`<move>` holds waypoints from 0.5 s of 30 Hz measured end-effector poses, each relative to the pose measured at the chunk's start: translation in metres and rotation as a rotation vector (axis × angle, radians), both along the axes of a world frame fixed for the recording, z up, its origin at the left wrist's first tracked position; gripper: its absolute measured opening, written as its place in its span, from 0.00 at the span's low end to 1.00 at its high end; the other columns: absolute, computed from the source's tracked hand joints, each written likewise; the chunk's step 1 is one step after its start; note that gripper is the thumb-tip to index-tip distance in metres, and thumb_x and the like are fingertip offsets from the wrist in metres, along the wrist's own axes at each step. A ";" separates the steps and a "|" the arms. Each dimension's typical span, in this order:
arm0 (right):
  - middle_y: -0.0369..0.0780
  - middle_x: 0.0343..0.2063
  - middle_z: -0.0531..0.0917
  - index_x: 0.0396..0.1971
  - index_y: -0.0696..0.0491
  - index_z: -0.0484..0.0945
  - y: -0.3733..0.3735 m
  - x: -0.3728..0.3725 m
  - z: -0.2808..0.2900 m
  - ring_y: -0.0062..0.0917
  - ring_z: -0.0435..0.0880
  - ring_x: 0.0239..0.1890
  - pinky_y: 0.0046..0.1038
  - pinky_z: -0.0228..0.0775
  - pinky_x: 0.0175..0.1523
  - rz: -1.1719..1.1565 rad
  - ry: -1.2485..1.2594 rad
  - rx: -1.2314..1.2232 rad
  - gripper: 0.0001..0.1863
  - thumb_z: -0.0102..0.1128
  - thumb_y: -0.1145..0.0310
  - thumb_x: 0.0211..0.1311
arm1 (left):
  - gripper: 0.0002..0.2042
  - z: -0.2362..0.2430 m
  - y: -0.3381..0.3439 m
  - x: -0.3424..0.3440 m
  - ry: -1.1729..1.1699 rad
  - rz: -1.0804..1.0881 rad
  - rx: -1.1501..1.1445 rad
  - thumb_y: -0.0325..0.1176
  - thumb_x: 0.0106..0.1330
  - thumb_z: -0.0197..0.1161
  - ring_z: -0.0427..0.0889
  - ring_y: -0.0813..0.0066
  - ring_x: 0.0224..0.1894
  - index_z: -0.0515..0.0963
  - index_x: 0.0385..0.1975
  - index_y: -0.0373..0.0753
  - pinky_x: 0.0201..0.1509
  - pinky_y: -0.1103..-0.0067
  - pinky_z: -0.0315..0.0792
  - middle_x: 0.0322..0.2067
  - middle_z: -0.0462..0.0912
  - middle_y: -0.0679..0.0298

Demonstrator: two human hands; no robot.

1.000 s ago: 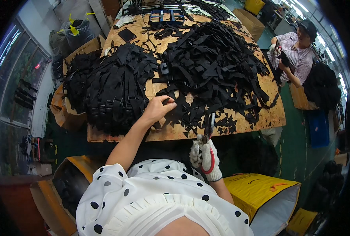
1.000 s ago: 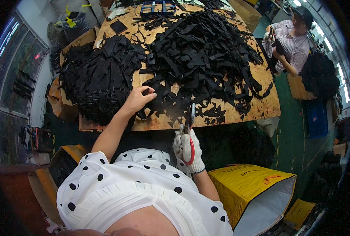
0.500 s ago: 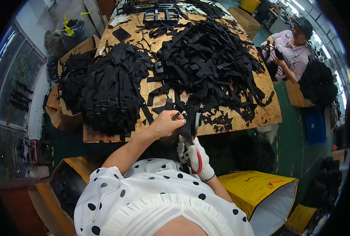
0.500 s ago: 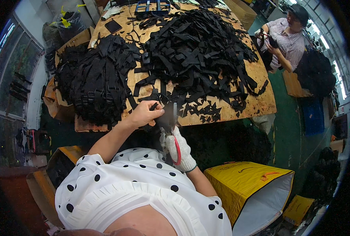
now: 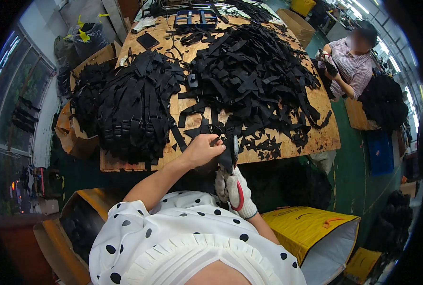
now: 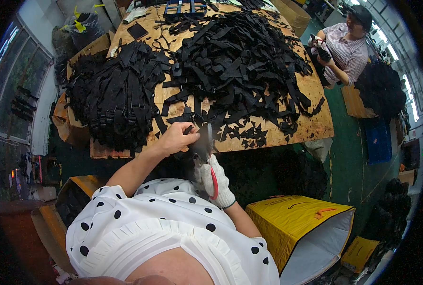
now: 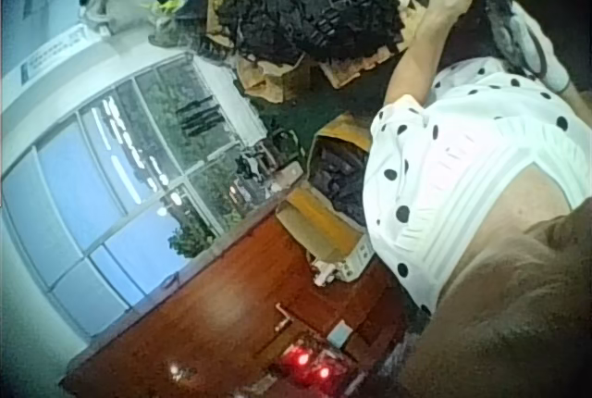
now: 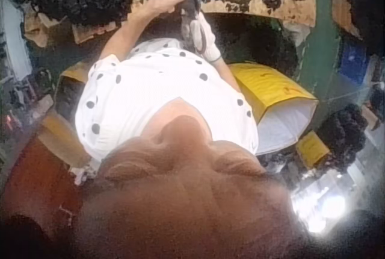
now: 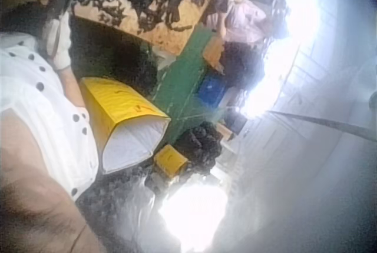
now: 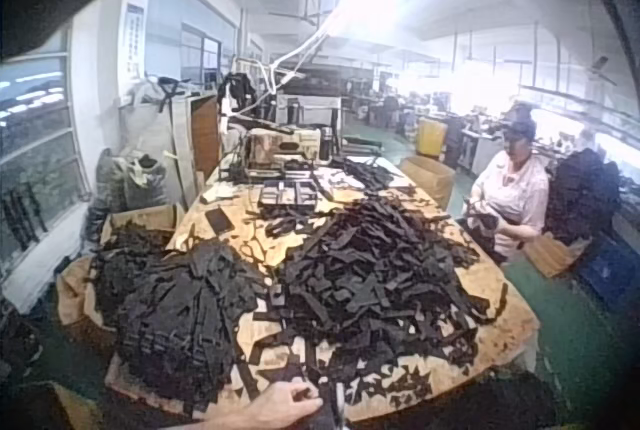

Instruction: The person picks up and separates black fabric pieces on a work table, using shears to trim individual pieces before placing them onto a pile.

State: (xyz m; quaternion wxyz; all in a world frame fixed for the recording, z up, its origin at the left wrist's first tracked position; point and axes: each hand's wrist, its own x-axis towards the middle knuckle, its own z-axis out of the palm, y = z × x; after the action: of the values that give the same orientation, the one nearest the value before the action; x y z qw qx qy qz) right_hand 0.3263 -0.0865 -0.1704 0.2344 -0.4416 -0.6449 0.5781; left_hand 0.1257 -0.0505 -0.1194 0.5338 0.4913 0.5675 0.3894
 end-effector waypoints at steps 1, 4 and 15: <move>0.50 0.33 0.78 0.56 0.56 0.63 -0.001 -0.001 0.003 0.42 0.78 0.33 0.33 0.69 0.38 0.000 -0.005 0.083 0.24 0.45 0.67 0.59 | 0.08 0.000 0.000 -0.001 0.022 0.015 0.014 0.32 0.57 0.60 0.65 0.87 0.23 0.72 0.22 0.35 0.27 0.84 0.62 0.19 0.70 0.73; 0.51 0.35 0.77 0.55 0.57 0.64 -0.001 -0.002 0.003 0.44 0.77 0.35 0.33 0.69 0.40 0.005 -0.003 0.215 0.23 0.45 0.67 0.59 | 0.11 -0.002 0.001 -0.003 0.015 0.026 0.002 0.34 0.55 0.60 0.67 0.83 0.24 0.72 0.22 0.32 0.29 0.81 0.64 0.17 0.70 0.68; 0.46 0.49 0.74 0.57 0.59 0.64 -0.001 -0.001 0.015 0.33 0.73 0.50 0.27 0.62 0.54 0.053 0.048 0.067 0.25 0.37 0.58 0.69 | 0.12 -0.009 0.002 -0.006 0.034 -0.077 -0.019 0.34 0.53 0.61 0.67 0.80 0.24 0.72 0.22 0.30 0.31 0.79 0.65 0.18 0.70 0.63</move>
State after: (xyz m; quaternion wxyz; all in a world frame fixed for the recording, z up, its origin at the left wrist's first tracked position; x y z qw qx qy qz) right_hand 0.3250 -0.0873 -0.1553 0.2491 -0.4026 -0.6695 0.5724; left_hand 0.1199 -0.0482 -0.1279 0.5434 0.5142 0.5609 0.3546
